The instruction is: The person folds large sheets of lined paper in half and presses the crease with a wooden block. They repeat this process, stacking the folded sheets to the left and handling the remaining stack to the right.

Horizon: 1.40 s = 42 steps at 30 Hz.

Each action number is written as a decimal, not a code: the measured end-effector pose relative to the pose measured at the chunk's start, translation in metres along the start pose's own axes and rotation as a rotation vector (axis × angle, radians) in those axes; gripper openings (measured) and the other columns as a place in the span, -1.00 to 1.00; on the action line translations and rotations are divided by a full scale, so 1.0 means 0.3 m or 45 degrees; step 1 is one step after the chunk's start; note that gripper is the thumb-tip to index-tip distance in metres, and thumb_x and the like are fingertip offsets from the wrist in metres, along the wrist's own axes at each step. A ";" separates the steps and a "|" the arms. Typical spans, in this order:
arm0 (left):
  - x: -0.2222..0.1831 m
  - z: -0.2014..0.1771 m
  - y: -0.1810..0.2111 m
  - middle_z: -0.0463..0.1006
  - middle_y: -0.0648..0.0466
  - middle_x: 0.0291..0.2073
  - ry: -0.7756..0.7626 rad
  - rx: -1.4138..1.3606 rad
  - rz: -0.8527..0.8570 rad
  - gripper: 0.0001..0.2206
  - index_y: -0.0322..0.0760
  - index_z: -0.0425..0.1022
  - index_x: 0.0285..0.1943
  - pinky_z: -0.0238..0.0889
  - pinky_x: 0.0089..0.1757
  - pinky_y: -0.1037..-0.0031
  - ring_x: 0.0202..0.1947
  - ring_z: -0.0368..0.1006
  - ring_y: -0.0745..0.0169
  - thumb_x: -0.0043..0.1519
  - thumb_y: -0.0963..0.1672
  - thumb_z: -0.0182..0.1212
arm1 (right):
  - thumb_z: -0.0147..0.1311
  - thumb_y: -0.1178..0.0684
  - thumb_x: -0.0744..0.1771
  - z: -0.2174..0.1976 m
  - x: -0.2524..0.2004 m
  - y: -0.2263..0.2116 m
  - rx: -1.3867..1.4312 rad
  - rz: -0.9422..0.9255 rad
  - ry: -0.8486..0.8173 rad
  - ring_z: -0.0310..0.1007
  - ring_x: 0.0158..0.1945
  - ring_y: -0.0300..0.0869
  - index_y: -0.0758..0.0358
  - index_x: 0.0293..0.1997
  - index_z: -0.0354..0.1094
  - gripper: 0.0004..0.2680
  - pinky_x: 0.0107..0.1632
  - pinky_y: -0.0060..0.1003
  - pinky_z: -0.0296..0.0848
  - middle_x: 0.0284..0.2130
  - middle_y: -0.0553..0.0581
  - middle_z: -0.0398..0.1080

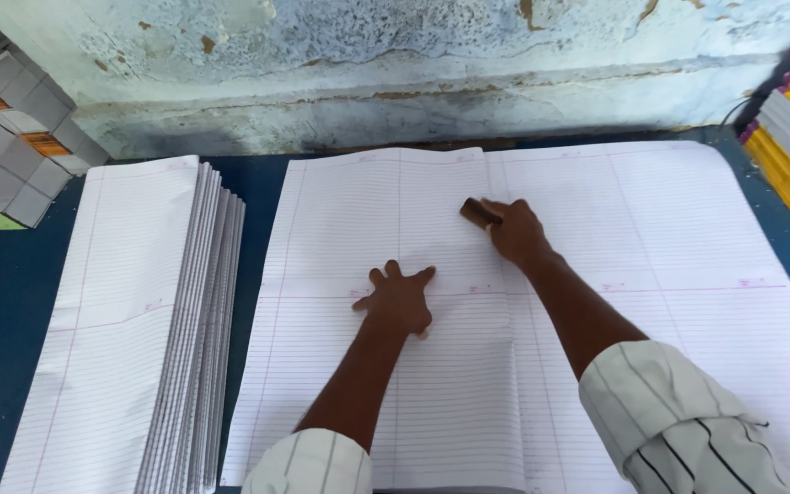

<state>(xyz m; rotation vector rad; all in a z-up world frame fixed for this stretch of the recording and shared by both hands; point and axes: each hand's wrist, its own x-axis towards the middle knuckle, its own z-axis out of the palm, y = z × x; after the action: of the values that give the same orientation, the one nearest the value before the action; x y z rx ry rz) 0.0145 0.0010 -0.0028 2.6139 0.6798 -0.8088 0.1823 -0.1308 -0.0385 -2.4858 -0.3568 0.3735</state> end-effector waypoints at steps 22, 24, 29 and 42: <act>0.003 0.113 -0.058 0.07 0.05 0.50 0.202 -0.030 0.014 -0.25 0.41 0.19 0.50 0.21 0.26 -0.07 0.50 -0.03 -0.05 0.11 -0.07 0.46 | -0.01 0.11 0.38 -0.031 -0.393 0.074 -0.062 -0.101 -0.188 0.32 0.18 -0.10 -0.21 0.38 0.23 -0.63 0.27 -0.16 0.37 0.08 0.10 0.27; 0.003 0.129 -0.072 0.01 0.06 0.52 0.244 -0.059 0.044 -0.28 0.39 0.22 0.48 0.18 0.27 -0.07 0.49 -0.04 -0.02 0.12 -0.05 0.47 | -0.04 0.10 0.39 -0.038 -0.421 0.068 -0.058 -0.058 -0.220 0.34 0.16 -0.12 -0.24 0.38 0.22 -0.63 0.26 -0.18 0.39 0.07 0.09 0.27; 0.004 0.142 -0.082 -0.01 0.05 0.52 0.294 -0.055 0.068 -0.31 0.36 0.24 0.46 0.11 0.28 -0.07 0.49 -0.07 -0.01 0.13 -0.06 0.46 | -0.02 0.09 0.39 -0.045 -0.489 0.071 -0.114 -0.065 -0.269 0.34 0.15 -0.13 -0.22 0.38 0.21 -0.63 0.26 -0.18 0.38 0.06 0.08 0.28; -0.032 0.219 -0.084 0.28 0.02 0.28 0.509 -0.105 -0.033 -0.47 0.10 0.39 0.40 0.31 0.13 0.05 0.30 0.20 0.00 0.21 0.02 0.37 | 0.03 0.13 0.37 -0.042 -0.635 0.128 -0.117 -0.163 -0.344 0.37 0.02 -0.13 -0.21 0.33 0.31 -0.64 0.16 -0.20 0.40 -0.03 0.11 0.32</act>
<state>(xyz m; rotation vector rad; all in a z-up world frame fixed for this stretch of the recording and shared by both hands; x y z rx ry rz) -0.0348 -0.0093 -0.0529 2.7175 0.8308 -0.2532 0.0169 -0.2310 -0.0166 -2.4878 -0.6521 0.6556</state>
